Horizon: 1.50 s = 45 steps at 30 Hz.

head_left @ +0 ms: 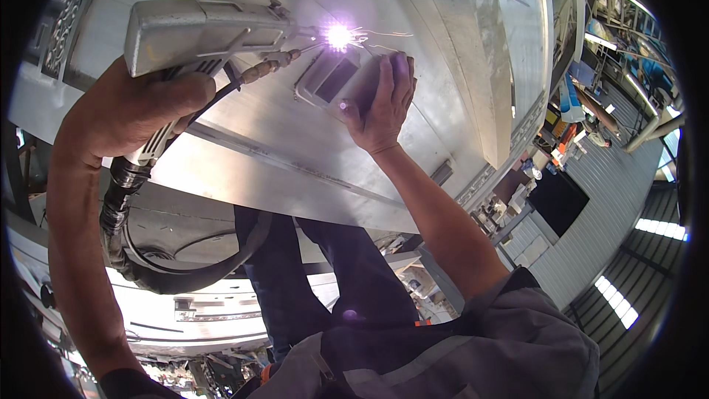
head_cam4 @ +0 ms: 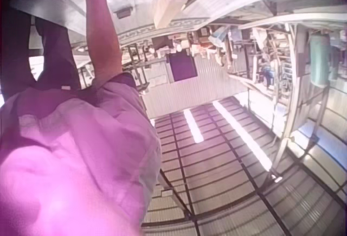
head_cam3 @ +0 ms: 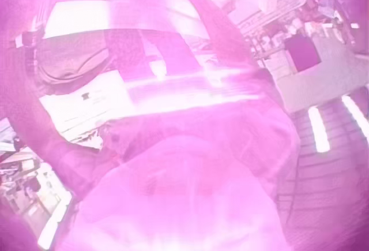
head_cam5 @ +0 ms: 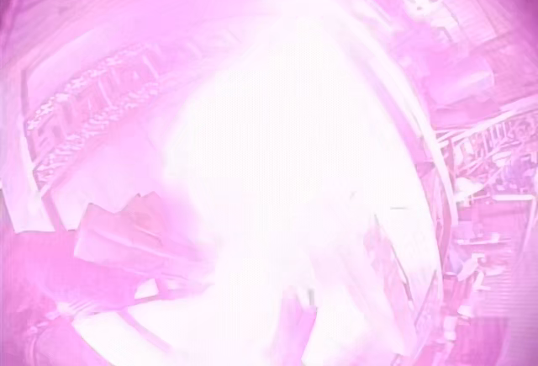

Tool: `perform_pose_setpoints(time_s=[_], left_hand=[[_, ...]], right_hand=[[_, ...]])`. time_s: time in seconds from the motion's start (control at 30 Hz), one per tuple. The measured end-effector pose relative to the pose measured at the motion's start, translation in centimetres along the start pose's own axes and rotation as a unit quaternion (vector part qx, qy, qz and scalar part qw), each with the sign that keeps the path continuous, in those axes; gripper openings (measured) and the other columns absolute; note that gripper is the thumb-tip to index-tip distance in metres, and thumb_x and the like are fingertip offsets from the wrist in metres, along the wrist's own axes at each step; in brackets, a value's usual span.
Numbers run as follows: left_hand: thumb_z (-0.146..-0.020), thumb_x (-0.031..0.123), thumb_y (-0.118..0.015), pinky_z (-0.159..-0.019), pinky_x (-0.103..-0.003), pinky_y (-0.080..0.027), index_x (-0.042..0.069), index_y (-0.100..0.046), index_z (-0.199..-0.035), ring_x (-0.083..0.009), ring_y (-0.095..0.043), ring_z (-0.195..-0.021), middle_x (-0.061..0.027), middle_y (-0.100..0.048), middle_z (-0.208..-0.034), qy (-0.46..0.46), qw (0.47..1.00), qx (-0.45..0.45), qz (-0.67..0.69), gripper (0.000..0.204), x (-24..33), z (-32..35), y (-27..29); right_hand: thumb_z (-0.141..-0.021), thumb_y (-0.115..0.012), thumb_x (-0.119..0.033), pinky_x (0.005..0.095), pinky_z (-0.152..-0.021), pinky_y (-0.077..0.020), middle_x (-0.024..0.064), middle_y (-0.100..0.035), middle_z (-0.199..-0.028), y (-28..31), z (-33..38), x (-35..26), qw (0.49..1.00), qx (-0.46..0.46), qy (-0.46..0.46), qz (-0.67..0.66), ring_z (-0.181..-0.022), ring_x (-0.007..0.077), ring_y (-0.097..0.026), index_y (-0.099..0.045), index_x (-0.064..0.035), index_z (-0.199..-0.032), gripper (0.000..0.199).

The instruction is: The person measures a metal surface with a tape measure, then uses a handheld welding tool to attach decorative metal pieces to a large metal panel. The person positions each piece and welds it in place, creating visible sparks.

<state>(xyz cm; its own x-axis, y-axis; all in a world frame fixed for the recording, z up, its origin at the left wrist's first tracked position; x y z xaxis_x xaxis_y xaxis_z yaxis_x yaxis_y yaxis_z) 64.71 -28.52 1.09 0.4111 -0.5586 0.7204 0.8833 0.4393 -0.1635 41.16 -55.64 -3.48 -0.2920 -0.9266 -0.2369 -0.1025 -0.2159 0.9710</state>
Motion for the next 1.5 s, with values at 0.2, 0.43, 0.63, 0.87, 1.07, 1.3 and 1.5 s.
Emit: perform_pose_setpoints(time_s=[0.2,0.43,0.63,0.87,1.07,1.3,1.5], left_hand=[[-0.091,0.017,-0.072,-0.056,-0.029,-0.043,0.0,-0.065,-0.106,-0.0094,-0.053,-0.061,0.0008,-0.057,-0.07,0.049,0.999,0.021,-0.012,0.024,0.1,0.5,-0.1],[-0.093,0.024,-0.074,-0.057,-0.027,-0.044,-0.001,-0.064,-0.115,-0.0082,-0.054,-0.064,0.0009,-0.058,-0.072,0.031,0.999,0.013,-0.007,0.035,-0.2,1.2,-0.2],[-0.093,0.026,-0.078,-0.058,-0.027,-0.045,-0.002,-0.061,-0.123,-0.0084,-0.053,-0.066,0.0002,-0.059,-0.076,0.044,0.998,-0.019,0.027,0.045,-1.6,1.6,-0.1],[-0.093,0.029,-0.074,-0.055,-0.028,-0.04,0.0,-0.067,-0.103,-0.0075,-0.049,-0.063,0.0031,-0.056,-0.07,0.029,0.999,0.014,0.041,0.031,-1.8,2.7,-0.7],[-0.093,0.03,-0.081,-0.061,-0.026,-0.046,-0.002,-0.059,-0.129,-0.0082,-0.054,-0.071,0.0001,-0.06,-0.083,0.065,0.997,-0.007,0.039,0.053,-2.5,3.6,-0.5],[-0.093,0.035,-0.08,-0.056,-0.026,-0.043,0.001,-0.063,-0.113,-0.0082,-0.052,-0.064,0.0011,-0.058,-0.075,0.06,0.998,0.005,0.021,0.043,-3.5,4.6,-1.0],[-0.094,0.025,-0.077,-0.055,-0.028,-0.044,0.0,-0.062,-0.11,-0.0096,-0.052,-0.063,-0.0007,-0.058,-0.074,0.062,0.998,0.006,0.026,0.033,-3.8,5.3,-1.3]], right_hand=[[-0.09,-0.05,-0.076,0.0685,-0.115,-0.0256,0.028,-0.03,-0.159,-0.1,0.1,0.2,1.0,0.0,-0.001,-0.002,-0.148,0.0531,-0.028,-0.034,-0.0046,-0.156,0.098],[-0.09,-0.047,-0.077,0.0684,-0.114,-0.0263,0.0299,-0.03,-0.158,0.1,-0.2,-0.1,1.0,0.002,0.001,-0.001,-0.147,0.054,-0.029,-0.034,-0.004,-0.155,0.099],[-0.09,-0.049,-0.076,0.0687,-0.114,-0.0259,0.0296,-0.029,-0.159,0.1,-0.2,-0.1,1.0,-0.002,-0.001,-0.003,-0.148,0.0531,-0.027,-0.035,-0.0035,-0.155,0.099],[-0.089,-0.049,-0.078,0.0684,-0.114,-0.0267,0.0298,-0.031,-0.158,0.1,-0.2,-0.3,1.0,-0.003,-0.004,0.003,-0.147,0.053,-0.028,-0.035,-0.0029,-0.155,0.1],[-0.089,-0.046,-0.079,0.0685,-0.114,-0.0263,0.0297,-0.031,-0.157,0.0,-0.4,-0.2,1.0,0.0,-0.002,-0.001,-0.147,0.0531,-0.028,-0.035,-0.0033,-0.155,0.101],[-0.089,-0.05,-0.077,0.0673,-0.116,-0.0251,0.0292,-0.031,-0.156,0.1,-0.3,-0.1,1.0,0.002,0.0,-0.003,-0.146,0.0529,-0.028,-0.035,-0.0034,-0.154,0.1],[-0.089,-0.051,-0.076,0.067,-0.115,-0.0257,0.0298,-0.032,-0.156,0.1,-0.4,-0.4,1.0,0.011,0.008,-0.01,-0.146,0.0533,-0.029,-0.036,-0.0032,-0.154,0.098]])
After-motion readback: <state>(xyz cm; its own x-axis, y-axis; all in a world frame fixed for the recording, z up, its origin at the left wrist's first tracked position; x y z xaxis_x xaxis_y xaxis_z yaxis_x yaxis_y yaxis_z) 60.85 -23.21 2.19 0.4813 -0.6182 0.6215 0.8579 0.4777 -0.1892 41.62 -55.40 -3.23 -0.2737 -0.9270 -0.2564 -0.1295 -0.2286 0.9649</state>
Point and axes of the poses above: each hand's wrist, its own z-axis away from the middle knuckle, its own y-axis out of the back of the hand, x = y × z, the point moved 6 cm from there along -z, towards the middle knuckle
